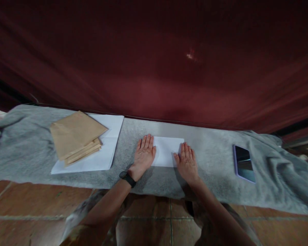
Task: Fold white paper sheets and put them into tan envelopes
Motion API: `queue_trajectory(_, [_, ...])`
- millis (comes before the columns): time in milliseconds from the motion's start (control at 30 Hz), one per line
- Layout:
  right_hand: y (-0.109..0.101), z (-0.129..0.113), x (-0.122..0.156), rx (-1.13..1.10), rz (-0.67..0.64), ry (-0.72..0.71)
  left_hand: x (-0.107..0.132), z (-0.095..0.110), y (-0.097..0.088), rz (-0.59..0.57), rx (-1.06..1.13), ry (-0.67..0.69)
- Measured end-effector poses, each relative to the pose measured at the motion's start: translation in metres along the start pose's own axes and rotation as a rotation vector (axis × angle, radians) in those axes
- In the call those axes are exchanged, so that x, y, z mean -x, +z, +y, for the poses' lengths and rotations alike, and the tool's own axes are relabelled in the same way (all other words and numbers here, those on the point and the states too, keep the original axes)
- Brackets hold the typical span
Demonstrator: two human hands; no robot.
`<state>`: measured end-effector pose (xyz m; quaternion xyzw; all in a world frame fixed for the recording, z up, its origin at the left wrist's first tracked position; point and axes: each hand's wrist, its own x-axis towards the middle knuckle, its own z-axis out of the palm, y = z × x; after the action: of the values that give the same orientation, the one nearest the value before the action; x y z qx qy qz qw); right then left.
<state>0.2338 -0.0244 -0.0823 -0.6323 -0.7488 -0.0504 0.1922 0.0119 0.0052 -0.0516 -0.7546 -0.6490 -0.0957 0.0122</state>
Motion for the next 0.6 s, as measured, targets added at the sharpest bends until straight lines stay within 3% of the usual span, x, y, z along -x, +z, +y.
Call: queue_trajectory(600, [-0.0012, 0.0011, 0.0043, 0.005, 0.011, -0.010, -0.0010, -0.0033, -0.0008, -0.032, -0.045, 0.001])
